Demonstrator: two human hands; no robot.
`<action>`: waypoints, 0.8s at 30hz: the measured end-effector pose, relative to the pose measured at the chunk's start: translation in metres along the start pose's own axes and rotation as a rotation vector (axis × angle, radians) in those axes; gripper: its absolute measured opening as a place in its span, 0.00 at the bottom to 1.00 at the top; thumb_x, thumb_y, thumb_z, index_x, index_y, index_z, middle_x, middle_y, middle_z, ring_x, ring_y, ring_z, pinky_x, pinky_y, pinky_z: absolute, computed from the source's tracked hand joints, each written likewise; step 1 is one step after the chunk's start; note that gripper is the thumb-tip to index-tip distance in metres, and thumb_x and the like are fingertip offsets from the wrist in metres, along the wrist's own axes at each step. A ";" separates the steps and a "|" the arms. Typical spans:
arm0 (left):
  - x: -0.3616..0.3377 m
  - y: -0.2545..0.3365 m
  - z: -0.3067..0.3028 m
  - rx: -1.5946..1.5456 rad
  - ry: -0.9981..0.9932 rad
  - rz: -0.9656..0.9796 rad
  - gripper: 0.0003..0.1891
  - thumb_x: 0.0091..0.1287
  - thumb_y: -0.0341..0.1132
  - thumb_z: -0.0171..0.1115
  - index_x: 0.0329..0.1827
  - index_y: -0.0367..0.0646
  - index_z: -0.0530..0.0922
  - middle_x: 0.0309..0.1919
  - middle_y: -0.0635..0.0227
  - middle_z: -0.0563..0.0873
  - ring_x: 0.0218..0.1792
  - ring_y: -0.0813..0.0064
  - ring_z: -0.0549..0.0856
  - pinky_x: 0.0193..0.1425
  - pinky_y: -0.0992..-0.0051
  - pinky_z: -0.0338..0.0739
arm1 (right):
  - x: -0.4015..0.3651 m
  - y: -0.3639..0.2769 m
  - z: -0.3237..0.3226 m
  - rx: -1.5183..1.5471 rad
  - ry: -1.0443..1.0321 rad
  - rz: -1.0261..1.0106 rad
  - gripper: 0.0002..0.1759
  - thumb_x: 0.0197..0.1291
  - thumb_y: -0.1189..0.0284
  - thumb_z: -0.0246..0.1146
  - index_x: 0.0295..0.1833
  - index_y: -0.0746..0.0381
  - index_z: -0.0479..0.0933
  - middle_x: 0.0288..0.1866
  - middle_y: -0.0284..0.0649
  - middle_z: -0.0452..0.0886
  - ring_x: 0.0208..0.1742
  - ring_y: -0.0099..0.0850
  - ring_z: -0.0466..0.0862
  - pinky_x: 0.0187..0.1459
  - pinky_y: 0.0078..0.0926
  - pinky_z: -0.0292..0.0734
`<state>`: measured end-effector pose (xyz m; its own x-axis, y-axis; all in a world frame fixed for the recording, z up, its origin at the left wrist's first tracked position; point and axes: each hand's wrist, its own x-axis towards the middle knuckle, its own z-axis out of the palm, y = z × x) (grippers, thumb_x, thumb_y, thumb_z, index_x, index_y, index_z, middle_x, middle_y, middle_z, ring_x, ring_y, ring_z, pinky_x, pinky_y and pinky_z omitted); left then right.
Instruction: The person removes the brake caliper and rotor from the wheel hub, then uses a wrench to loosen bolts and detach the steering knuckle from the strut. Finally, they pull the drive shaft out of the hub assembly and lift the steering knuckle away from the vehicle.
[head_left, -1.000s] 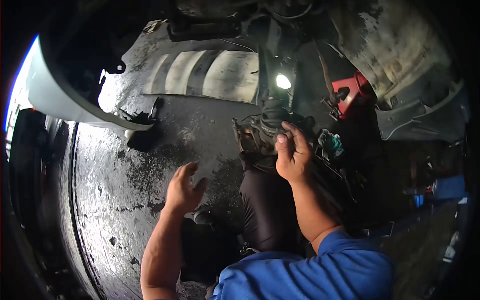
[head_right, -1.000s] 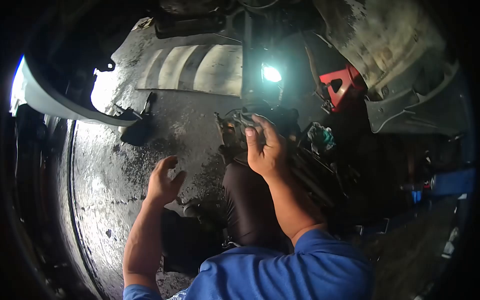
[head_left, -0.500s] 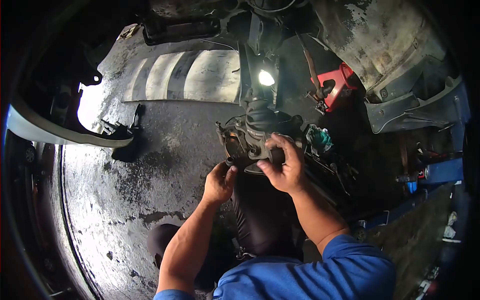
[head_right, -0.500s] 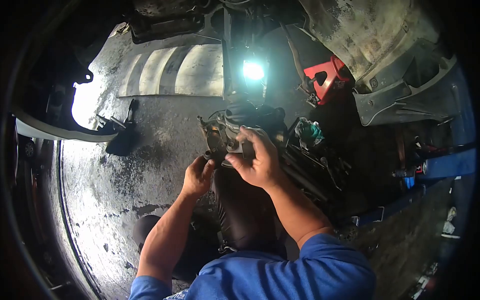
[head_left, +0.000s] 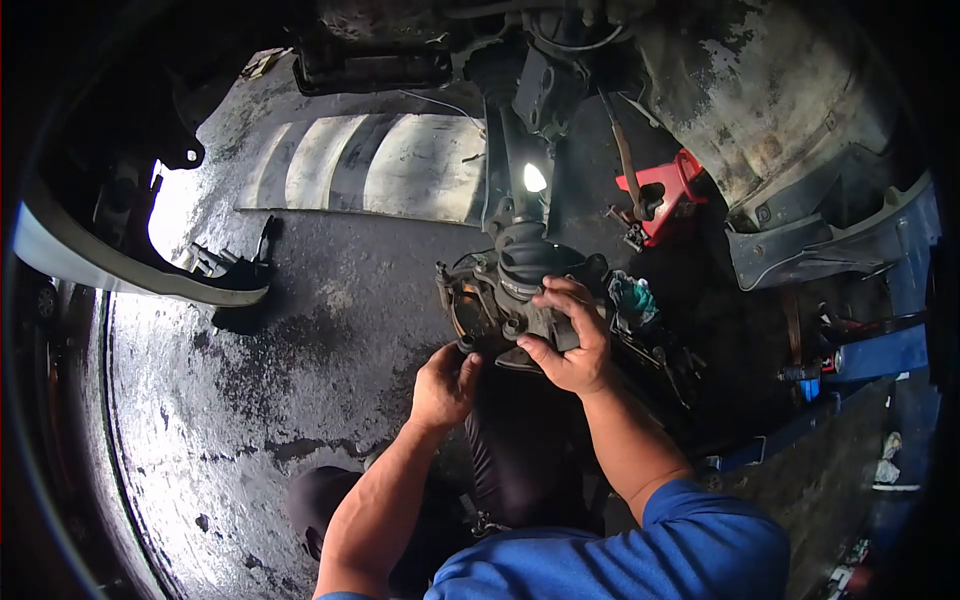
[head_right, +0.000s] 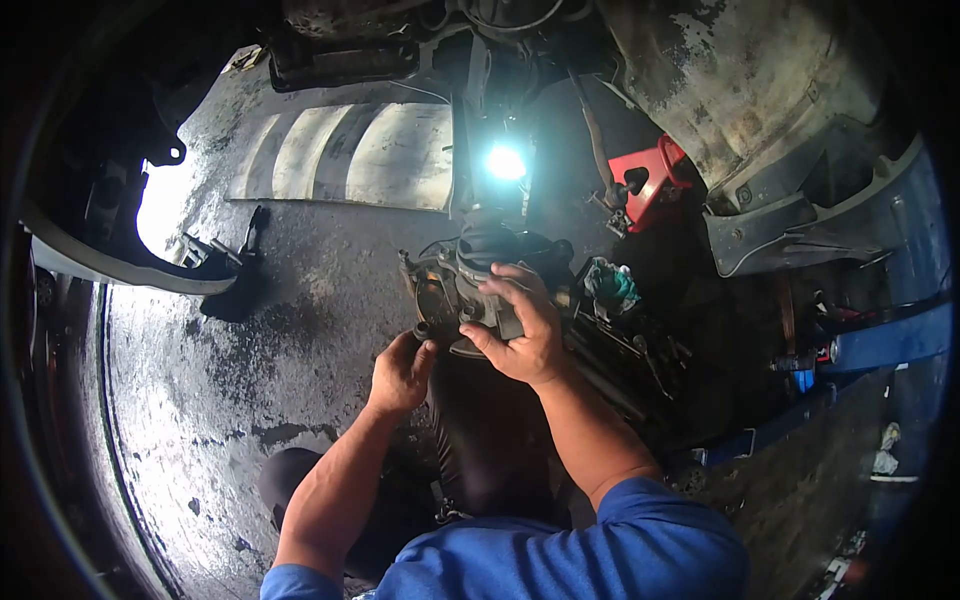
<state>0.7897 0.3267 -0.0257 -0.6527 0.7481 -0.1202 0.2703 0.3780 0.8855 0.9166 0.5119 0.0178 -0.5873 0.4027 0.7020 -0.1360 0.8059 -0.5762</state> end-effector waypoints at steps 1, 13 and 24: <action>-0.001 0.001 -0.002 -0.007 -0.039 -0.025 0.24 0.72 0.47 0.62 0.58 0.32 0.78 0.48 0.47 0.87 0.52 0.52 0.86 0.58 0.64 0.78 | -0.003 0.000 0.001 0.050 -0.008 0.025 0.35 0.48 0.70 0.80 0.61 0.67 0.74 0.53 0.45 0.83 0.64 0.45 0.78 0.68 0.42 0.71; 0.036 0.080 0.021 0.295 -0.025 0.757 0.47 0.49 0.42 0.79 0.71 0.34 0.65 0.64 0.43 0.73 0.63 0.42 0.74 0.66 0.52 0.71 | -0.042 -0.007 -0.015 0.056 0.082 0.136 0.39 0.68 0.49 0.63 0.72 0.68 0.66 0.72 0.54 0.66 0.75 0.51 0.65 0.74 0.48 0.59; 0.078 0.081 0.065 0.176 -0.019 0.995 0.21 0.51 0.25 0.68 0.50 0.40 0.76 0.55 0.50 0.80 0.55 0.47 0.81 0.61 0.55 0.75 | -0.111 -0.022 -0.054 -0.124 0.137 0.334 0.37 0.63 0.61 0.70 0.72 0.67 0.64 0.69 0.53 0.67 0.72 0.52 0.66 0.71 0.48 0.63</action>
<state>0.8062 0.4509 0.0075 -0.0626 0.7755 0.6283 0.7871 -0.3487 0.5088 1.0277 0.4724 -0.0249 -0.4697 0.6995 0.5386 0.1471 0.6636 -0.7335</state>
